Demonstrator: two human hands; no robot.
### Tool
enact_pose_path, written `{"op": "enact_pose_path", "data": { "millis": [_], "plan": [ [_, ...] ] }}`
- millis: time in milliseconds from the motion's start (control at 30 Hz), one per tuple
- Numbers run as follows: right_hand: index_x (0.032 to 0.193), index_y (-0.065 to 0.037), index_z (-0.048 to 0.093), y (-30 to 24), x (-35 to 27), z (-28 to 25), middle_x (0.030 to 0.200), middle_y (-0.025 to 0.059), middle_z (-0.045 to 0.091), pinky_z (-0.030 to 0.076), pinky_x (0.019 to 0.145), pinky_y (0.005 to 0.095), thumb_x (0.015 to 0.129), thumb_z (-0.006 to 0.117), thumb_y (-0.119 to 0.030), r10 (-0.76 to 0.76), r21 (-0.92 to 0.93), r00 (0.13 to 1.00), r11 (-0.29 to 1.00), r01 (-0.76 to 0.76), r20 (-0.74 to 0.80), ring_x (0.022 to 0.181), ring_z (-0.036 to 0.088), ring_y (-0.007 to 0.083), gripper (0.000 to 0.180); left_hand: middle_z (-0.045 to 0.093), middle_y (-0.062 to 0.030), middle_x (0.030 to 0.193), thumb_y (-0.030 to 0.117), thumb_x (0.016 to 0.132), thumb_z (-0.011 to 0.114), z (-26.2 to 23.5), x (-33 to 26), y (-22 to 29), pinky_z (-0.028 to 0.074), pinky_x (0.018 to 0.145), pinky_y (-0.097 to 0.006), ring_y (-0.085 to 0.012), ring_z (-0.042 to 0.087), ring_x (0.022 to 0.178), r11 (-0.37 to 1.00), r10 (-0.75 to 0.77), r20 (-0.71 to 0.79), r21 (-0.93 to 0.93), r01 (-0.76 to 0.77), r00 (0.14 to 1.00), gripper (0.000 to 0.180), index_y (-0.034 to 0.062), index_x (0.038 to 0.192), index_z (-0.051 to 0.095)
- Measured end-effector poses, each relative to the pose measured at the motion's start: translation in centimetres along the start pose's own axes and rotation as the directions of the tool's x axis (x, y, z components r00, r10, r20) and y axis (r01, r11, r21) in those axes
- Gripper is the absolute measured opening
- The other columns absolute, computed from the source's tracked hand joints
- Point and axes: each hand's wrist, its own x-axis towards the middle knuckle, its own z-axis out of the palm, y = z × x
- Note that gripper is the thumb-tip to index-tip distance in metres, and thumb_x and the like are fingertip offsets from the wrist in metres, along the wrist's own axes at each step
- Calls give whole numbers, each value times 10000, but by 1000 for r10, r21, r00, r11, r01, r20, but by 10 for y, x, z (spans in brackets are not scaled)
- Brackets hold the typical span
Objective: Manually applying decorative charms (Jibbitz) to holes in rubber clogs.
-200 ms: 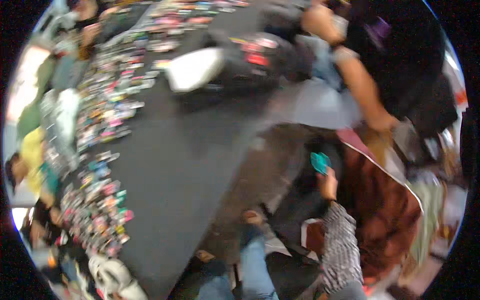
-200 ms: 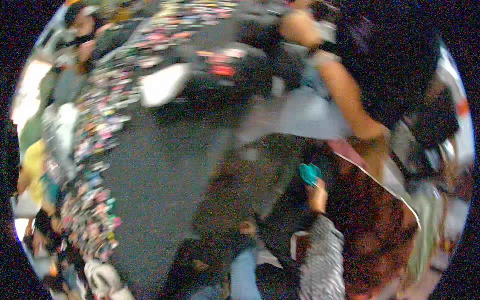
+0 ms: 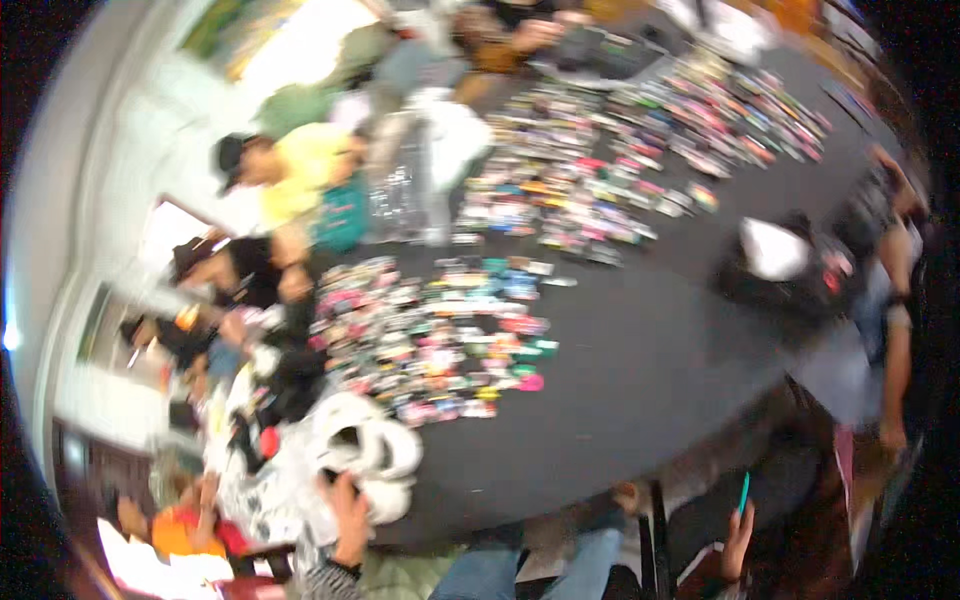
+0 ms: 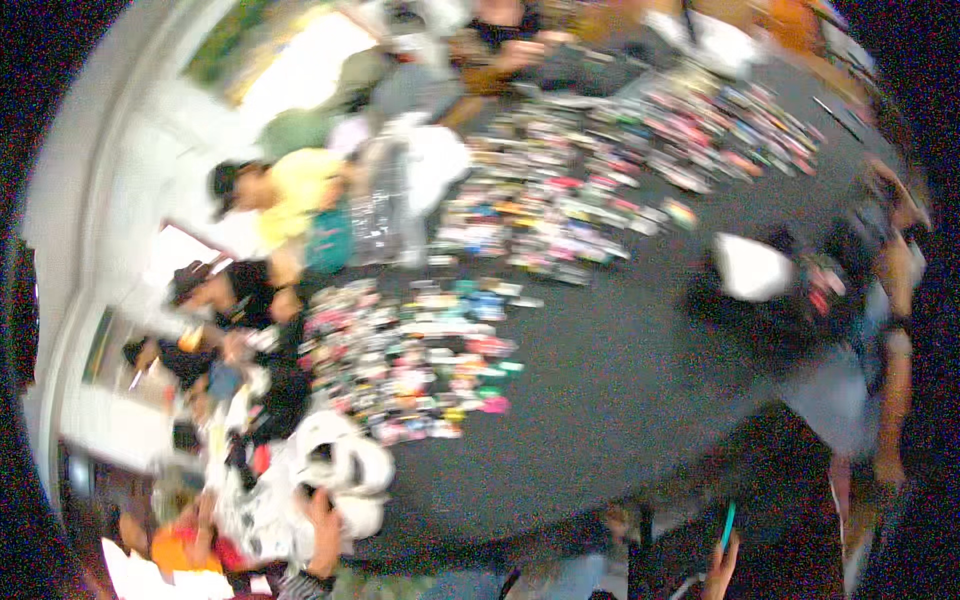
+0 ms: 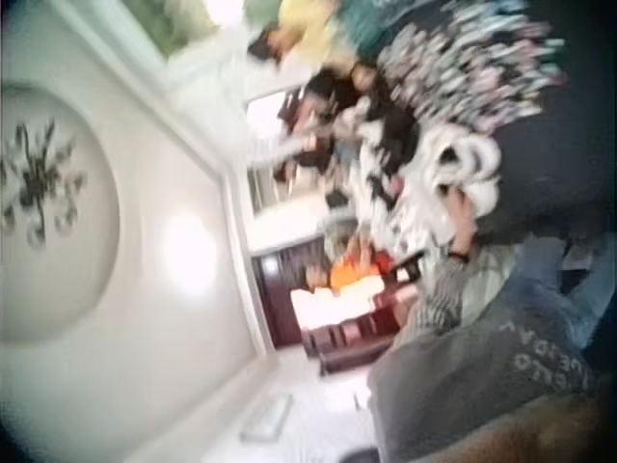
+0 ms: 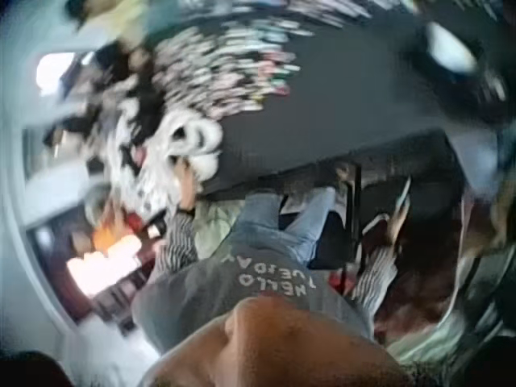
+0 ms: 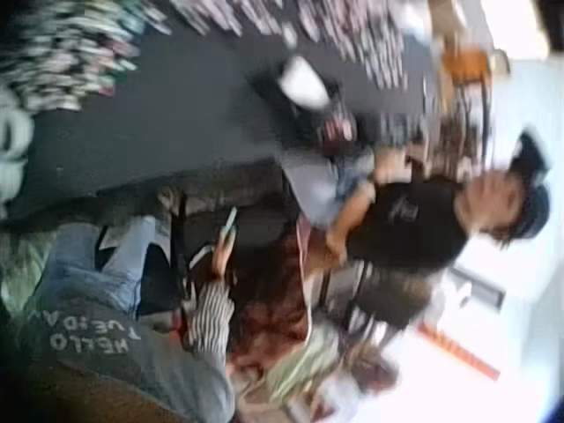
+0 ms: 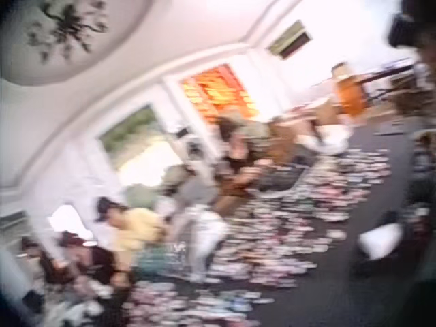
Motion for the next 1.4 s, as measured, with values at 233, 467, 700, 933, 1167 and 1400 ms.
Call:
{"op": "enact_pose_path", "data": {
  "millis": [233, 467, 700, 933, 1167, 1400],
  "plan": [
    [1297, -14, 481, -261, -120, 141, 1250, 140, 519, 444, 893, 319, 966, 512, -225, -380, -57, 710, 860, 507, 593, 1048, 541, 228, 394, 433, -185, 1328, 329, 821, 639, -41, 6, 49, 111, 1095, -572, -492, 128, 1346, 983, -49, -17, -178, 45, 999, 593, 81, 1328, 458],
    [1188, 11, 519, -521, -192, 321, 810, 53, 603, 397, 616, 230, 994, 429, -136, -96, 137, 326, 985, -103, 940, 701, 538, 108, 259, 467, -157, 1318, 154, 831, 618, -97, -28, 16, 317, 1052, -450, -362, 395, 1260, 774, -104, -81, -633, 30, 991, 483, 62, 1289, 495],
    [1203, -16, 442, -556, -272, 533, 1084, 192, 605, 523, 745, 324, 975, 439, -134, -7, 6, -3, 963, -271, 1000, 863, 613, 210, 257, 486, -220, 1286, 104, 858, 551, -117, -82, -79, 444, 886, -402, -386, 535, 1080, 655, -353, -59, -728, 201, 934, 464, 46, 1307, 448],
    [1033, -1, 494, -565, -336, 750, 1011, 139, 597, 504, 701, 288, 927, 463, -39, 167, -275, -246, 809, -519, 955, 743, 563, 155, 116, 560, -208, 1078, 94, 884, 533, -121, -104, -178, 447, 851, -373, -363, 548, 1000, 466, -635, -55, -823, 325, 771, 283, -12, 1146, 550],
    [1084, 148, 490, -611, -390, 908, 1117, 214, 593, 525, 865, 322, 865, 418, 67, 57, -80, -82, 944, -321, 995, 995, 617, 264, 244, 579, -186, 1056, 117, 893, 551, -94, -127, -214, 462, 828, -357, -336, 574, 953, 502, -682, -147, -806, 313, 716, 246, -18, 1098, 564],
    [1168, 142, 449, -577, -373, 964, 1150, 243, 558, 532, 877, 323, 932, 370, -1, 252, -196, 78, 884, -425, 965, 1014, 611, 274, 286, 585, -157, 1105, 158, 913, 540, -106, -155, -217, 473, 830, -343, -276, 596, 957, 233, -707, 79, -913, 336, 703, 295, 4, 1164, 566]
  ]
}}
